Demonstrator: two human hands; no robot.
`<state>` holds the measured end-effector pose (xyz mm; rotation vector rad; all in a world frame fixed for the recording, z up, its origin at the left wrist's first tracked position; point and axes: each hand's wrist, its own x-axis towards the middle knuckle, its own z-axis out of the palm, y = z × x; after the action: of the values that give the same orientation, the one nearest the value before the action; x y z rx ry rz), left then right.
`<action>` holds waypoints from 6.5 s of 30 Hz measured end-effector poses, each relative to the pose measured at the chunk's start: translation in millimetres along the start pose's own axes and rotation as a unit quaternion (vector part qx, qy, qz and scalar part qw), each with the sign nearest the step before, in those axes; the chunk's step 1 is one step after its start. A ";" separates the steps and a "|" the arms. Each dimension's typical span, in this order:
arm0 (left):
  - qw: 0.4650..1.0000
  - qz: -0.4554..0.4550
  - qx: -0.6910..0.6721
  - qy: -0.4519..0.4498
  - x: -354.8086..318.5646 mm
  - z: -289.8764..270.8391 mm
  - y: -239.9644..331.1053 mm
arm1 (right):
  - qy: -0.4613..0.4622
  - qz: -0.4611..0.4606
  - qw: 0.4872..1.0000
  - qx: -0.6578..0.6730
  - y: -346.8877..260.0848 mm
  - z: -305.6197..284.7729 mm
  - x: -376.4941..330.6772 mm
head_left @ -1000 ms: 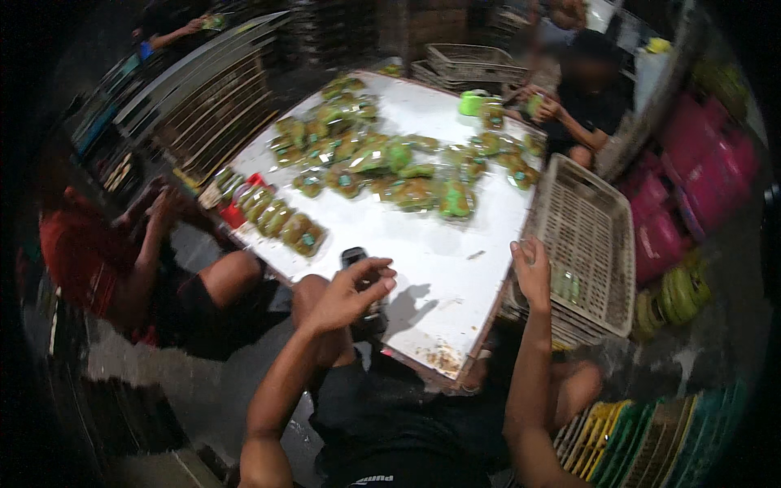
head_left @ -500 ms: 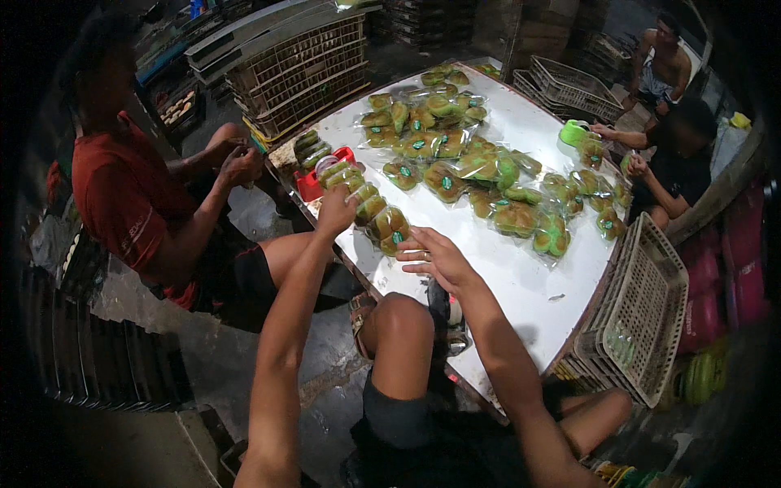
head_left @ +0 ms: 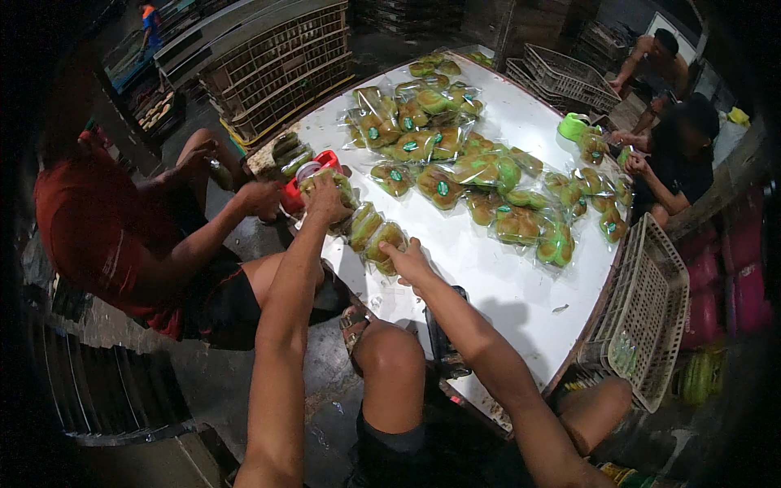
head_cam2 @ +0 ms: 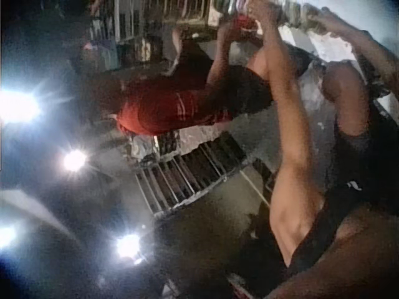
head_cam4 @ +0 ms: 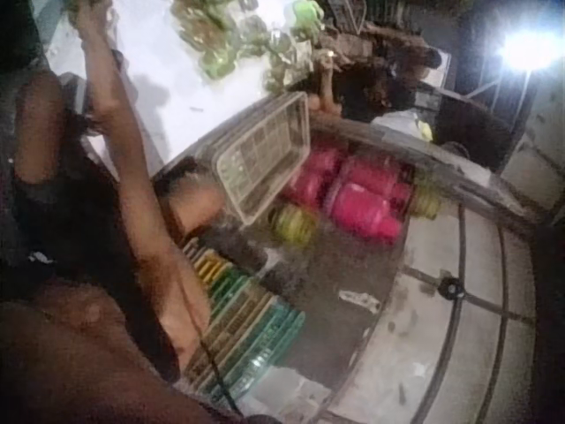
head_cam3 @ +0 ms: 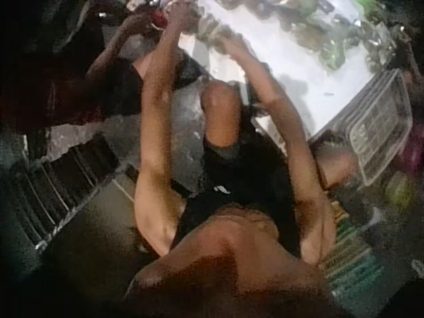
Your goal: The person places green fruit into clear plastic bags, seals them with a handheld heat sealer, and stacks the finished packages on a table. Other workers are visible in the background performing similar packaging tasks.
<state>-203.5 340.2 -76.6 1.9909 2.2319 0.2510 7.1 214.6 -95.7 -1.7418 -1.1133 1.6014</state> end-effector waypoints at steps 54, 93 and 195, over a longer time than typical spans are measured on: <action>0.757 0.446 -0.313 -0.361 -345.7 -71.3 378.8 | 0.432 0.088 0.839 -0.318 273.4 -581.5 -317.7; 0.665 0.061 -0.728 -0.156 -299.6 1.2 16.2 | 0.151 -0.283 0.873 0.368 277.7 -345.8 -363.4; 0.860 0.192 -0.472 0.013 -338.5 11.9 10.8 | 0.349 -0.060 0.921 -0.164 302.5 -323.6 -385.0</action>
<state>-151.7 5.4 -88.1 1.7585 1.2263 1.1517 403.6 -217.7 -80.2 -2.1537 -1.1150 0.6253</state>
